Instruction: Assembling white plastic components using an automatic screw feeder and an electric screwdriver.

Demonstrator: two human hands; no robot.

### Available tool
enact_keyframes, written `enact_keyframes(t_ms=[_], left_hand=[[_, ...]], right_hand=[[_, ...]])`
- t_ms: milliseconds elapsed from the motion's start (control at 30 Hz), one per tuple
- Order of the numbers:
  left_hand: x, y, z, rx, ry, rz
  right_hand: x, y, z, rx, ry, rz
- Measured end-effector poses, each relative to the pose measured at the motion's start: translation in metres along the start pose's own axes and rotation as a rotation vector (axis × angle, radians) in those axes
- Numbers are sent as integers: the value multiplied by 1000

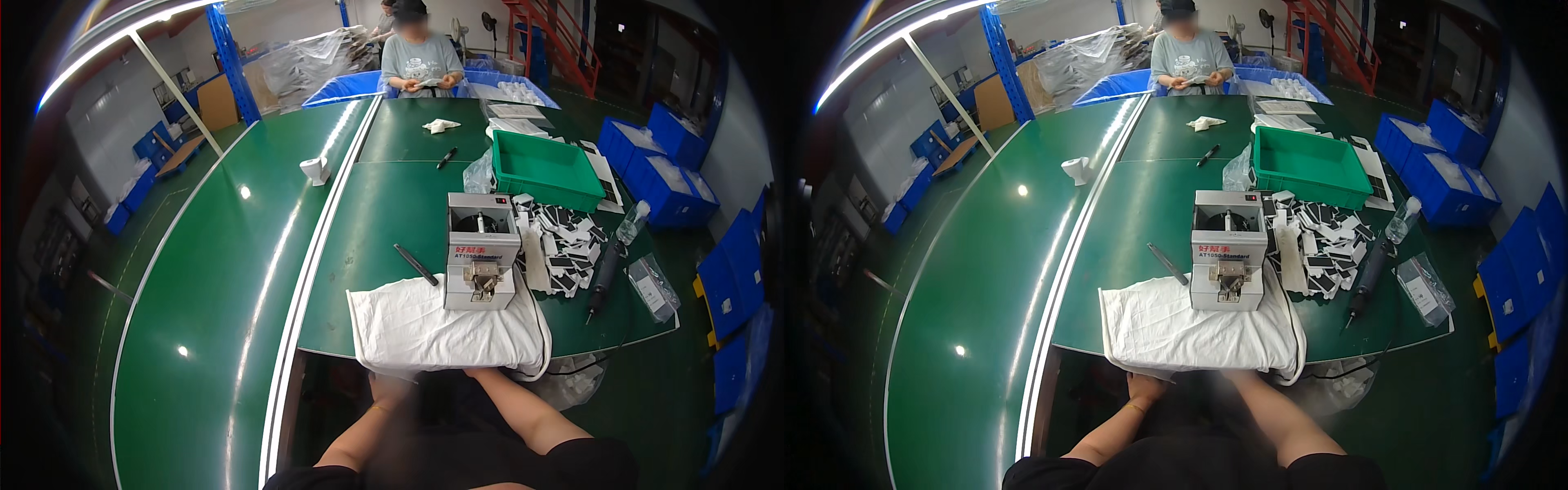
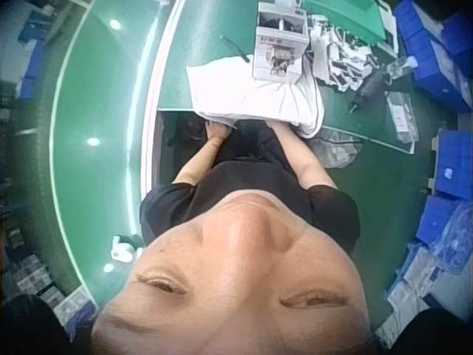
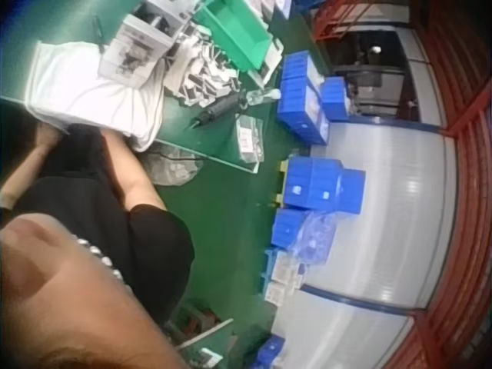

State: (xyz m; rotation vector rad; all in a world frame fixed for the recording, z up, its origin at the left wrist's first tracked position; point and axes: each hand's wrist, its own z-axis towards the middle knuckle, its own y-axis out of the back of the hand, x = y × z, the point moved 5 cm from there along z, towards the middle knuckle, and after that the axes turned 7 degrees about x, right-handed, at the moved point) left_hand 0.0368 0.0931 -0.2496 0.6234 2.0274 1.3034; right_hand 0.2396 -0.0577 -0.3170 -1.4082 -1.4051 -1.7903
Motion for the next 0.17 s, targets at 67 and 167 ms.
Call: enact_keyframes(t_ms=[67, 167], left_hand=[[1, 3, -2, 12, 14, 31], [4, -4, 2, -191, -128, -22]], right_hand=[[2, -2, 1, -43, 61, -106], [-11, -8, -38, -107, 19, -655]])
